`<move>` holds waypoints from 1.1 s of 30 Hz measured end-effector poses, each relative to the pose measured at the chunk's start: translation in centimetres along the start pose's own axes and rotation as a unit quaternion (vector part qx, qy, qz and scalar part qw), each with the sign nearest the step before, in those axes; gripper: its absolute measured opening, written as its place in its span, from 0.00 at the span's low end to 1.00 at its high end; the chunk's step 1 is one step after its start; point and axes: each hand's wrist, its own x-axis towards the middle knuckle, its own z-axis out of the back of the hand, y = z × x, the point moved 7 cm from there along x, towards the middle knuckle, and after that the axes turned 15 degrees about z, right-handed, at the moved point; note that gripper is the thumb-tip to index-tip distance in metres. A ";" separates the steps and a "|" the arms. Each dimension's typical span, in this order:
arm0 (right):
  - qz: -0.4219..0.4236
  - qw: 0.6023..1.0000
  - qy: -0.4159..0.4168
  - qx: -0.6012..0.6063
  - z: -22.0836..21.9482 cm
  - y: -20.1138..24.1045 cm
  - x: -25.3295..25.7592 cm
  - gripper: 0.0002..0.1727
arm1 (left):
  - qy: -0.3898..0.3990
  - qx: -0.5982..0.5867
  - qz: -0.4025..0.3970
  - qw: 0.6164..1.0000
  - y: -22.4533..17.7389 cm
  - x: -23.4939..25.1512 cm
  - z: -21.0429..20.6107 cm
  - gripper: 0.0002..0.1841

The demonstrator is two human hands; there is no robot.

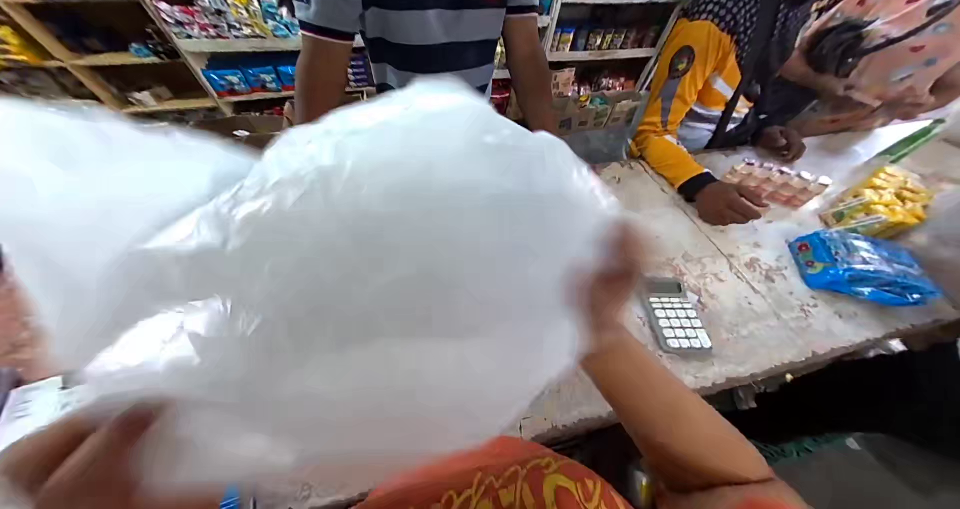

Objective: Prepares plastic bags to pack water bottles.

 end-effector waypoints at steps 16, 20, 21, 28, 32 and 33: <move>-0.347 0.800 0.449 0.195 -9.7 -4.2 -20.1 0.41 | 0.194 -0.066 -0.036 0.978 -0.9 0.9 -5.8 0.10; -0.346 0.805 0.440 0.198 -9.6 -4.6 -19.9 0.43 | 0.247 -0.032 -0.116 0.961 -6.6 -1.6 -12.3 0.15; -0.345 0.804 0.441 0.198 -9.6 -4.7 -19.9 0.43 | 0.274 -0.018 -0.132 0.952 -7.6 -2.5 -14.2 0.15; -0.360 0.811 0.412 0.209 -9.3 -5.3 -20.5 0.40 | 0.438 -0.013 -0.209 0.874 -9.9 -8.6 -24.8 0.07; -0.369 0.809 0.397 0.228 -9.2 -5.5 -20.6 0.31 | 0.473 0.000 -0.218 0.853 -10.5 -9.6 -27.2 0.07; -0.367 0.816 0.381 0.232 -9.1 -5.3 -20.4 0.25 | 0.475 0.001 -0.219 0.852 -10.6 -9.7 -27.7 0.08</move>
